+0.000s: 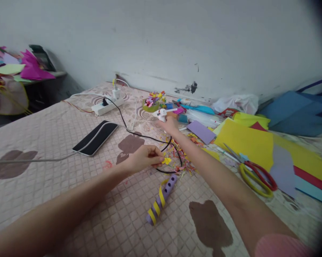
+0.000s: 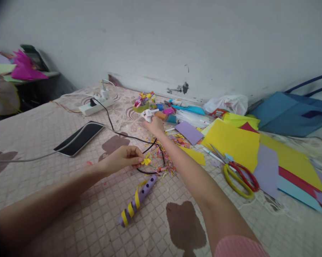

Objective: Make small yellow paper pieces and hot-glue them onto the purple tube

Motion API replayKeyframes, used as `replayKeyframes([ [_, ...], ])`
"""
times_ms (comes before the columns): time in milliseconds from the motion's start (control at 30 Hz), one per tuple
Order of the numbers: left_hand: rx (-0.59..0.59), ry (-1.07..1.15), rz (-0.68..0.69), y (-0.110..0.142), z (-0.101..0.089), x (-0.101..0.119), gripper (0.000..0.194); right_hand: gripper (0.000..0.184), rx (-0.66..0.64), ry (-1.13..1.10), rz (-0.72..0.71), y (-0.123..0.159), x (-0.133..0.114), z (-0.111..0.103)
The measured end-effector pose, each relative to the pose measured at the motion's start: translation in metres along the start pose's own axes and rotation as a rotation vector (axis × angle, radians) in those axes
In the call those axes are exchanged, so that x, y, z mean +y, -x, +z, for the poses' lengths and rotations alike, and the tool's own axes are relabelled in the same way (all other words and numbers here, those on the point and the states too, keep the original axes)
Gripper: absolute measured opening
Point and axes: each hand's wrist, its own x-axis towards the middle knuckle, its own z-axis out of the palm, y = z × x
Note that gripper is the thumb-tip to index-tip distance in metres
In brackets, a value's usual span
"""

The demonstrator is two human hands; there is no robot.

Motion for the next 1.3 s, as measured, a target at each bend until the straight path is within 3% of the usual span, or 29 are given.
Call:
replayKeyframes([
  [133,0.053,-0.22,0.168,0.004,0.003,0.002,0.011,0.028,0.08,-0.062,0.002,0.011,-0.001,-0.024],
  [200,0.102,-0.375,0.248,0.006,0.004,0.004,0.006,0.033,0.123,-0.208,-0.013,0.025,-0.001,-0.043],
  [300,0.156,-0.535,0.355,0.011,0.007,0.008,0.006,0.04,0.149,-0.431,-0.089,0.055,0.0,-0.07],
  [467,0.202,-0.606,0.456,0.017,0.015,0.012,0.008,0.033,0.125,-0.498,-0.005,0.113,0.002,-0.094],
  [667,0.273,-0.598,0.496,0.019,0.022,0.013,0.008,0.021,-0.043,-0.655,0.014,0.154,0.006,-0.094],
  [900,0.305,-0.629,0.488,0.021,0.025,0.012,0.007,0.019,-0.235,-0.73,-0.008,0.165,0.004,-0.088],
  [1300,0.297,-0.691,0.546,0.021,0.026,0.009,0.006,0.011,-0.203,-0.622,-0.008,0.166,0.005,-0.076],
])
